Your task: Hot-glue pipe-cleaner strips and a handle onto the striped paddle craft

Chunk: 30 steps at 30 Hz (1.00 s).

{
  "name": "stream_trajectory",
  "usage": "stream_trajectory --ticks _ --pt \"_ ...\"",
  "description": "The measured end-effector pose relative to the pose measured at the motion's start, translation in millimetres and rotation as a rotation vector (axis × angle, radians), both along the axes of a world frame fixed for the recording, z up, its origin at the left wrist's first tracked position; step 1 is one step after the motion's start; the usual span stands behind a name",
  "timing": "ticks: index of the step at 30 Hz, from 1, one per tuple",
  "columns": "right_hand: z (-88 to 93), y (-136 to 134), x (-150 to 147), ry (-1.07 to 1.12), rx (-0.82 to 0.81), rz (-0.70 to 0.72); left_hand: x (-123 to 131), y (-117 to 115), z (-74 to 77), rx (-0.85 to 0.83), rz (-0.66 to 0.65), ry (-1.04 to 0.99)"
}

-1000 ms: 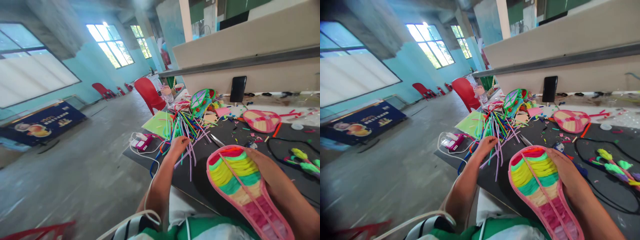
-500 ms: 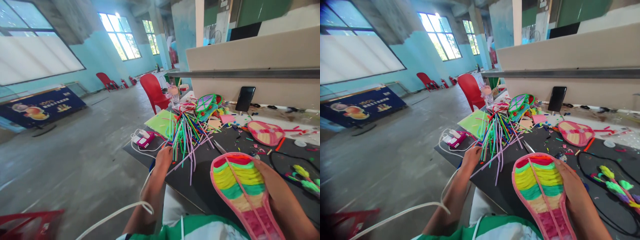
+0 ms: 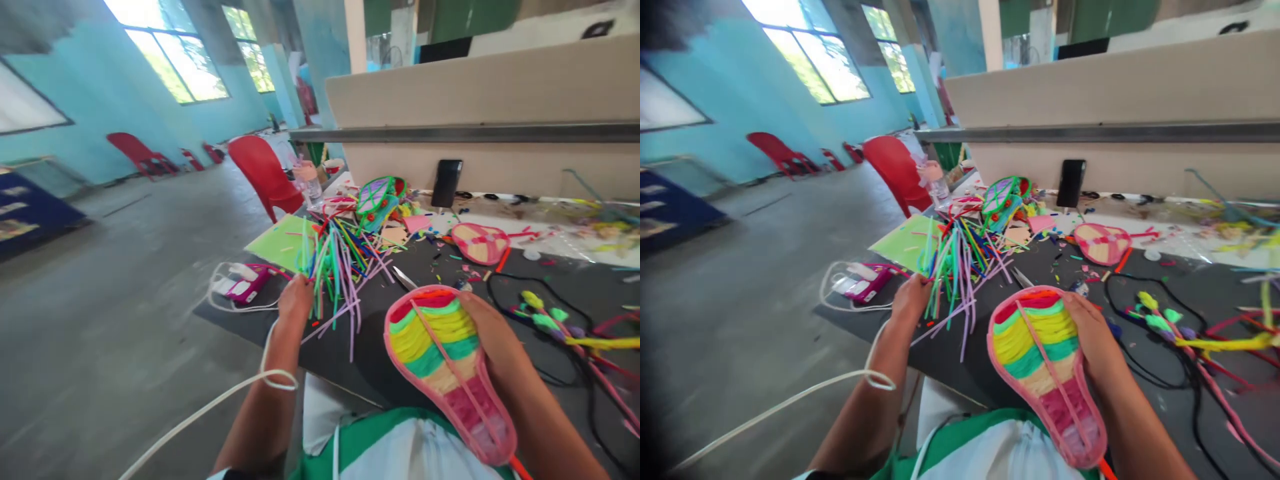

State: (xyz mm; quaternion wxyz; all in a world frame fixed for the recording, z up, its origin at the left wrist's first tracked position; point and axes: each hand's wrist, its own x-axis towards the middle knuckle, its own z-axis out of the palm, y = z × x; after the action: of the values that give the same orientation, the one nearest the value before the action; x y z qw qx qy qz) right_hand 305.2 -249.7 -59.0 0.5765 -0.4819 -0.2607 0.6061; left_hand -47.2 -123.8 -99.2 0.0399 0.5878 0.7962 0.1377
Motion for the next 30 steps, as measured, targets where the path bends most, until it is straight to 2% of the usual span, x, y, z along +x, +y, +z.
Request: stream_trajectory --ticks 5,9,13,17,19,22,25,30 --pt "6.8 0.9 -4.2 0.06 0.034 -0.023 -1.0 -3.3 8.3 -0.034 -0.083 -0.051" --pt "5.9 -2.0 -5.3 0.088 0.108 0.048 6.0 -22.5 20.6 0.034 -0.192 -0.177" --pt "6.1 -3.5 -6.6 0.105 0.119 0.02 22.9 -50.0 37.6 0.177 -0.448 -0.431" --pt "5.7 -3.4 -7.6 0.1 0.088 0.019 45.1 -71.8 59.3 0.189 -0.696 -0.429" --pt "5.0 -3.8 -7.9 0.101 0.051 0.027 55.4 -80.3 65.5 0.17 -0.801 -0.431" --pt "3.8 -3.8 -7.7 0.087 -0.002 0.014 65.1 -89.5 62.0 0.124 -0.899 -0.459" --pt "3.5 -3.9 -6.7 0.074 -0.046 -0.005 65.1 -94.1 48.1 0.103 -0.953 -0.479" --pt "4.6 -3.8 -3.9 0.063 -0.137 -0.065 52.6 -84.8 30.0 0.094 -0.767 -0.409"
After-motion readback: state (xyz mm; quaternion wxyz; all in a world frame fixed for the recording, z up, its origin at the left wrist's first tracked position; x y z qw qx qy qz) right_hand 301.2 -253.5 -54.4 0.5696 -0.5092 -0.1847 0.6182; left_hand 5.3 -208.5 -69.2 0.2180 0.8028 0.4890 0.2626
